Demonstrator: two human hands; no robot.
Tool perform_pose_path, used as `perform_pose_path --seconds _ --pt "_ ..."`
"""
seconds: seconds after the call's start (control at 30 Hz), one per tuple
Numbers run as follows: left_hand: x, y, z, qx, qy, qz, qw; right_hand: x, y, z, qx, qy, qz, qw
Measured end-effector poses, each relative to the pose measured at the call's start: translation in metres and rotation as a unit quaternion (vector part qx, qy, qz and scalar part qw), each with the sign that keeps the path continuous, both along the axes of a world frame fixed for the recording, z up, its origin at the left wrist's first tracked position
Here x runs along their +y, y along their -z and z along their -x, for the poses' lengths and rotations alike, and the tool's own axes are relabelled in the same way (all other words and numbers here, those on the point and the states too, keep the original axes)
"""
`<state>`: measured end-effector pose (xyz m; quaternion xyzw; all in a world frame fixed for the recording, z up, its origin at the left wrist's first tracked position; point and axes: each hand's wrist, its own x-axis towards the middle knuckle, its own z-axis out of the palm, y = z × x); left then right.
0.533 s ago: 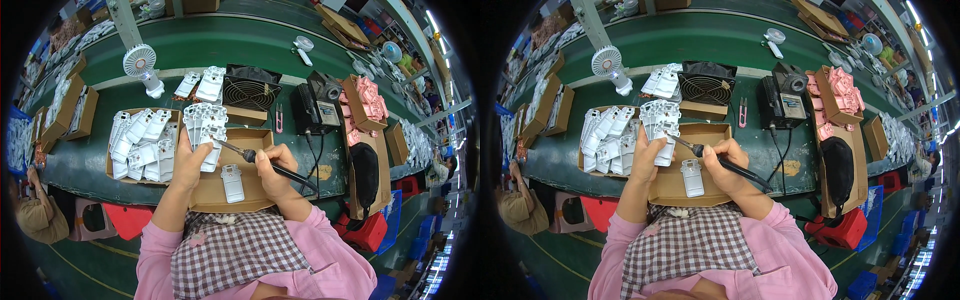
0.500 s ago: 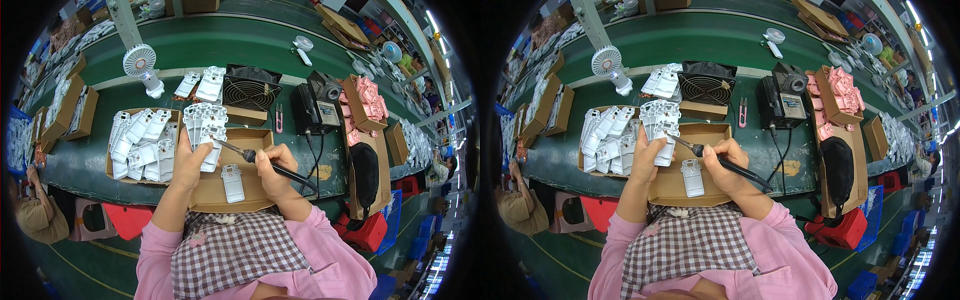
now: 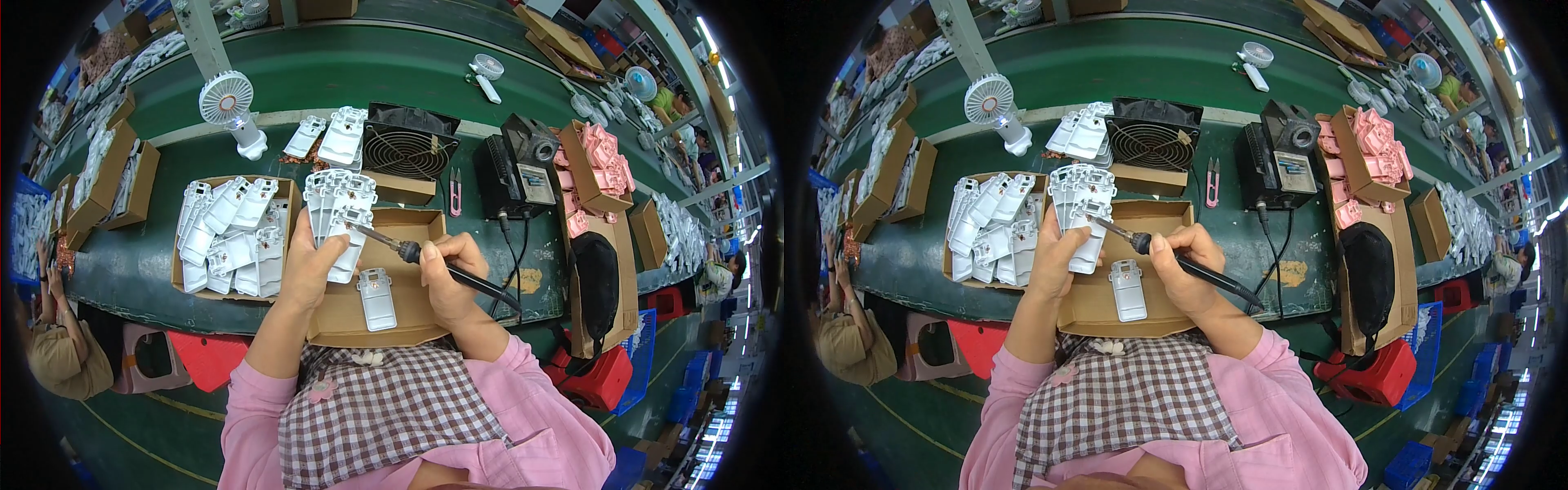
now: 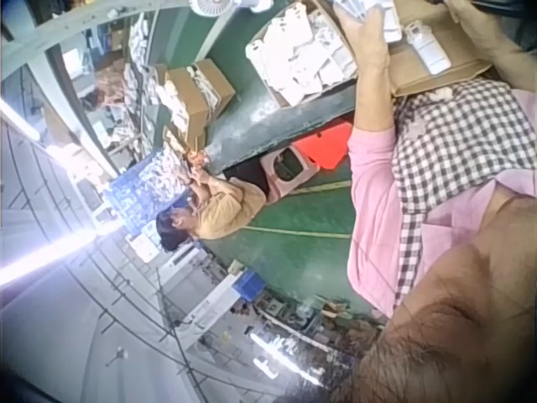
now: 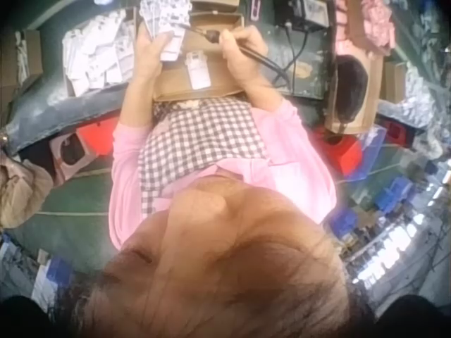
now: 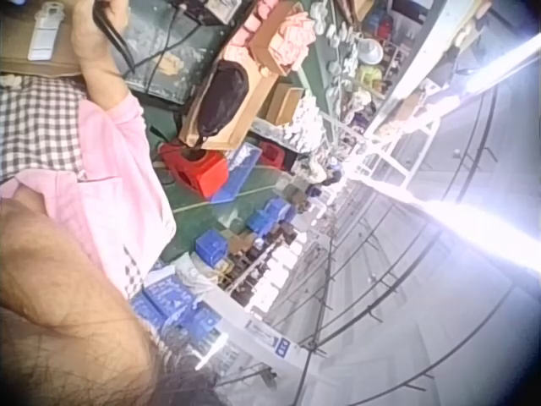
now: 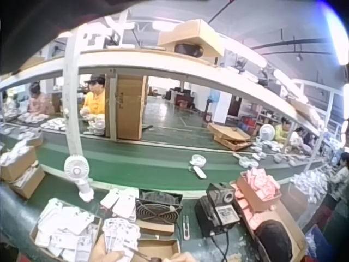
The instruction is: The person solders components on white plastic fan housings with a soldering iron, places the finished pieces into a cardboard box, and picks up a new stack of housings to repeat the process.
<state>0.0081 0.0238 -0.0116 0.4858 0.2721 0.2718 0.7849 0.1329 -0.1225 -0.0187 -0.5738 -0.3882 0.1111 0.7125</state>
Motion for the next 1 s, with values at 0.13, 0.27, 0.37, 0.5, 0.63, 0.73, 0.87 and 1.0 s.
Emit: perform_pose_path --seconds 0.13,0.27,0.37,0.5,0.63,0.73,0.87,1.0 --pt "0.001 0.001 0.000 0.001 0.009 0.003 1.000 0.001 0.001 0.001 0.046 0.010 -0.001 0.999" --pt "0.001 0.000 -0.001 0.000 0.012 0.005 1.000 0.002 0.002 0.001 0.045 0.011 0.002 0.999" --pt "0.001 -0.001 0.000 0.003 0.008 0.004 1.000 0.003 0.002 0.001 0.042 0.010 0.004 0.999" --pt "0.000 -0.002 -0.001 0.001 0.007 0.008 1.000 0.003 0.002 0.001 0.044 0.013 0.008 0.999" --pt "0.003 -0.001 0.001 -0.009 0.025 0.037 0.999 0.000 0.002 -0.001 0.057 0.002 -0.036 0.998" --pt "0.010 0.003 0.004 -0.049 0.058 0.096 0.992 -0.002 0.001 0.001 0.104 -0.015 -0.082 0.991" --pt "0.013 0.002 0.004 -0.100 0.105 0.154 0.977 -0.003 0.005 -0.002 0.068 -0.013 -0.111 0.991" --pt "0.014 0.002 0.004 -0.132 0.108 0.217 0.961 -0.004 0.005 -0.003 0.043 -0.014 -0.109 0.993"
